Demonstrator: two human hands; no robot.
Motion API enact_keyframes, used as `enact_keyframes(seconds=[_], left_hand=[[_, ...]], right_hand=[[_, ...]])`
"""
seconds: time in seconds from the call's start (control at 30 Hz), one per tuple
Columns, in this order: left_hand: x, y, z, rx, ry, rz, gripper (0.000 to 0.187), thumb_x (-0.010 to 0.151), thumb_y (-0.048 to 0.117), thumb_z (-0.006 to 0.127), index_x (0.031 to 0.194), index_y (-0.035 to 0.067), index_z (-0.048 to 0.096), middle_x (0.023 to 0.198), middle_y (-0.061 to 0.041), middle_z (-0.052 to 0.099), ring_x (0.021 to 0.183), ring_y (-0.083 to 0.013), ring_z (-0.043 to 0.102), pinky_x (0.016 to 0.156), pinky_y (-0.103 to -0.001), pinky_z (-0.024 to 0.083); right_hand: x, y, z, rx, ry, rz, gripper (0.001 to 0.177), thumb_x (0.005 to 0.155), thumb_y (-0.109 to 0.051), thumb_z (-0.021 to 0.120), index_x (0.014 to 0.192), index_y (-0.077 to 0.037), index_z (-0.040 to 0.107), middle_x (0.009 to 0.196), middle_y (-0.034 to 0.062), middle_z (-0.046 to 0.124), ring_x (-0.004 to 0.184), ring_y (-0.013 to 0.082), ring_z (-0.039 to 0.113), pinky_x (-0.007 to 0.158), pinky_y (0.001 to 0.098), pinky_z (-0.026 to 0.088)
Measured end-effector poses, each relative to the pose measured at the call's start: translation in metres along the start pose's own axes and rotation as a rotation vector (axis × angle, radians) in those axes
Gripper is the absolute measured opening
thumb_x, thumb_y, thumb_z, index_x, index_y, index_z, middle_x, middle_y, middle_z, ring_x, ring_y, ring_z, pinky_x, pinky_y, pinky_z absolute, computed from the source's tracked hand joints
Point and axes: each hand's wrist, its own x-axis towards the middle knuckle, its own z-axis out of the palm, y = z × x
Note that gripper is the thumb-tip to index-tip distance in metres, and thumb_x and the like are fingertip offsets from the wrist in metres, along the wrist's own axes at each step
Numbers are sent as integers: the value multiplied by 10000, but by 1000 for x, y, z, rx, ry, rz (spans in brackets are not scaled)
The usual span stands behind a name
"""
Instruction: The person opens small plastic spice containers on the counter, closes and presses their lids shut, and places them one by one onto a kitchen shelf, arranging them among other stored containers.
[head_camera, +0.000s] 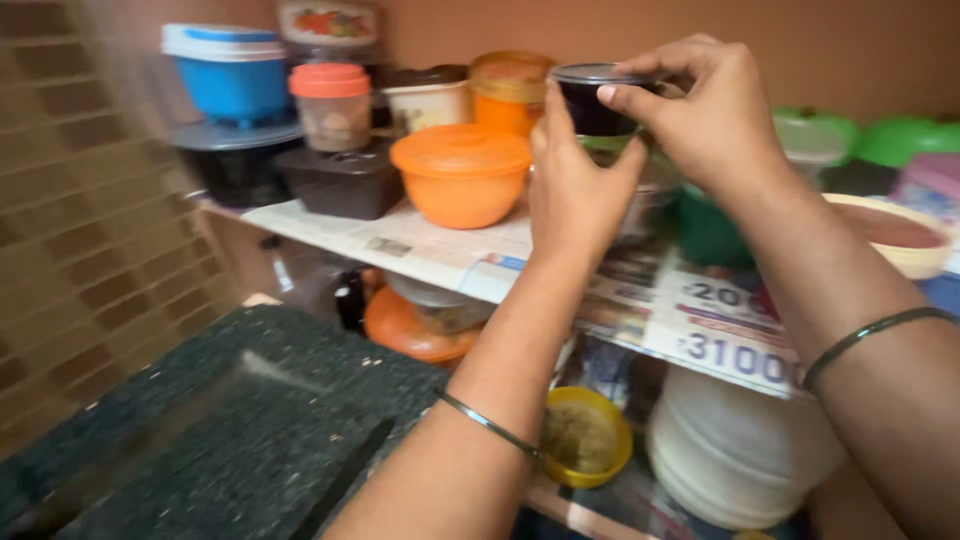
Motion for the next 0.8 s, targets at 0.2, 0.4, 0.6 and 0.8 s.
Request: enact_keyframes(seconds=[0.2, 0.4, 0.6, 0.8], left_hand=[[-3, 28, 42, -141, 92, -10, 867, 755, 366, 836, 1438, 43, 410, 1355, -236, 619, 1250, -411, 621, 1019, -475, 510], [-12, 58, 58, -178, 58, -102, 1078, 689, 418, 886, 1487, 67, 250, 1368, -333, 505, 1223, -486, 565, 991, -511, 487], [-20, 67, 69, -138, -55, -214, 1014, 776, 574, 779, 1531, 115, 282, 1433, -296, 496, 1266, -476, 562, 1014, -526, 480], [-25, 62, 88, -206, -34, -124, 1042, 803, 556, 775, 1533, 13, 267, 1464, -323, 485, 1319, -477, 540, 1046, -504, 474]], right_hand=[[-17, -1, -55, 101, -67, 136, 224, 881, -106, 852, 1051, 16, 772, 1045, 46, 715, 952, 121, 721, 857, 267, 594], [-34, 16, -94, -19, -58, 172, 277, 879, -139, 783, 1137, -40, 763, 1102, 67, 659, 955, 171, 676, 856, 319, 554], [-44, 45, -106, -452, 71, 196, 408, 852, -182, 745, 1247, -81, 763, 1227, 165, 696, 1046, 295, 676, 908, 390, 528], [-53, 65, -102, -446, -91, 366, 483, 777, -222, 820, 1198, -7, 721, 1209, 236, 676, 1061, 340, 684, 901, 421, 536]])
